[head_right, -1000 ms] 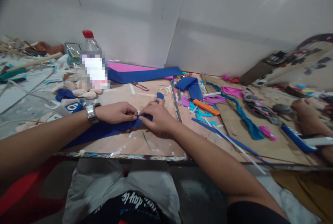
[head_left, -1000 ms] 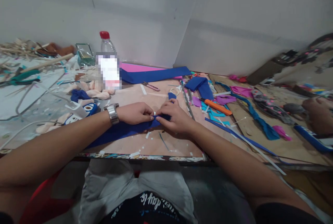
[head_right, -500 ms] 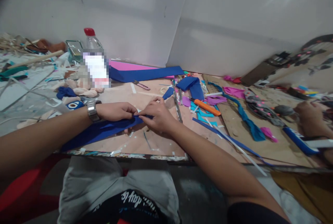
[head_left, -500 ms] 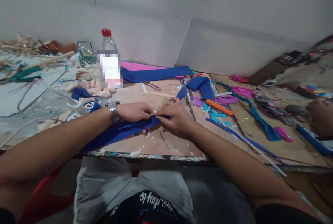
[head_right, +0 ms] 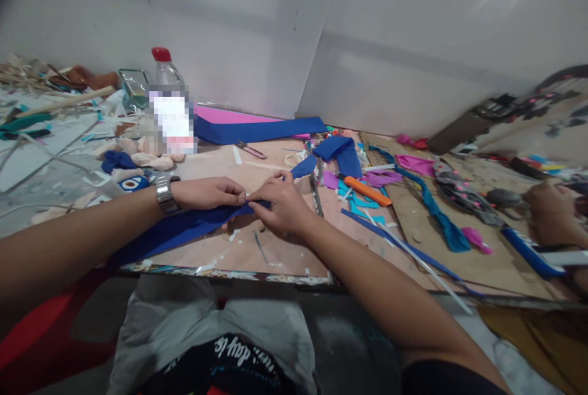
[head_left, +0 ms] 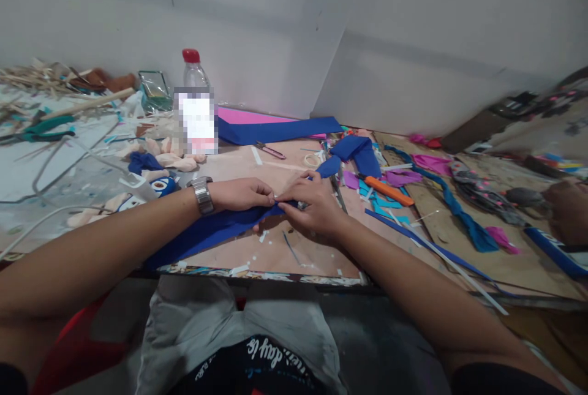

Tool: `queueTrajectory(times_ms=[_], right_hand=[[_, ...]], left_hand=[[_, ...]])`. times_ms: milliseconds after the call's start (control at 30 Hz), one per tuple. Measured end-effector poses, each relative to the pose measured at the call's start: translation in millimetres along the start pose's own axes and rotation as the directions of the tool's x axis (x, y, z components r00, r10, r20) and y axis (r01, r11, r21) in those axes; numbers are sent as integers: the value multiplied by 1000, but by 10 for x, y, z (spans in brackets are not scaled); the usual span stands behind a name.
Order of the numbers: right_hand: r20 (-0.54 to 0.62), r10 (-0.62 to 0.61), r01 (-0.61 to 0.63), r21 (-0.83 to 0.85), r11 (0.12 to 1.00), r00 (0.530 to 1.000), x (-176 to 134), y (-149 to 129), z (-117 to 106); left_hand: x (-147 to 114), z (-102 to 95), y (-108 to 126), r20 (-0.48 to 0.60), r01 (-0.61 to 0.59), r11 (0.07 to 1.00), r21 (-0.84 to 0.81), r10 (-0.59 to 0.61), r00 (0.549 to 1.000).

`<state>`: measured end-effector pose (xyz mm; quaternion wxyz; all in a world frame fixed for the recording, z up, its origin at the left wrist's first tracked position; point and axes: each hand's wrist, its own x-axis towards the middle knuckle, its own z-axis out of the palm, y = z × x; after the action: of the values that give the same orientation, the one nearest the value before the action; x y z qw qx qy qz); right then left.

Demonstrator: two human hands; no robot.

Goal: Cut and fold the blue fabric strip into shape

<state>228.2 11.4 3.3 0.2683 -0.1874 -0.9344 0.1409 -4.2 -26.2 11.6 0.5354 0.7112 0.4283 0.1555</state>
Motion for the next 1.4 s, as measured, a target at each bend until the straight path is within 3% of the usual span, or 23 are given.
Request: queueTrajectory(times_ms=[267,867,1133,1267,1400], right_hand=[[-1,88,-88,-12,996,996,1,-27,-8],[22,84,-84,-7,996,996,6,-31,2],[150,98,-101,8,995,984,14,-79,-29],[210,104,-103,-16,995,972,22,-107,-60],[190,105,-105,-10,994,976,11,-96,-63]], left_hand=[[1,16,38,-86,-60,998,33,63,994],[7,66,40,-195,-69,976,205,110,974],[-57,169,148,-248,-71,842,535,237,939],[-61,180,147,-219,-69,811,582,237,946],[-59,147,132,-187,-77,794,603,234,954]])
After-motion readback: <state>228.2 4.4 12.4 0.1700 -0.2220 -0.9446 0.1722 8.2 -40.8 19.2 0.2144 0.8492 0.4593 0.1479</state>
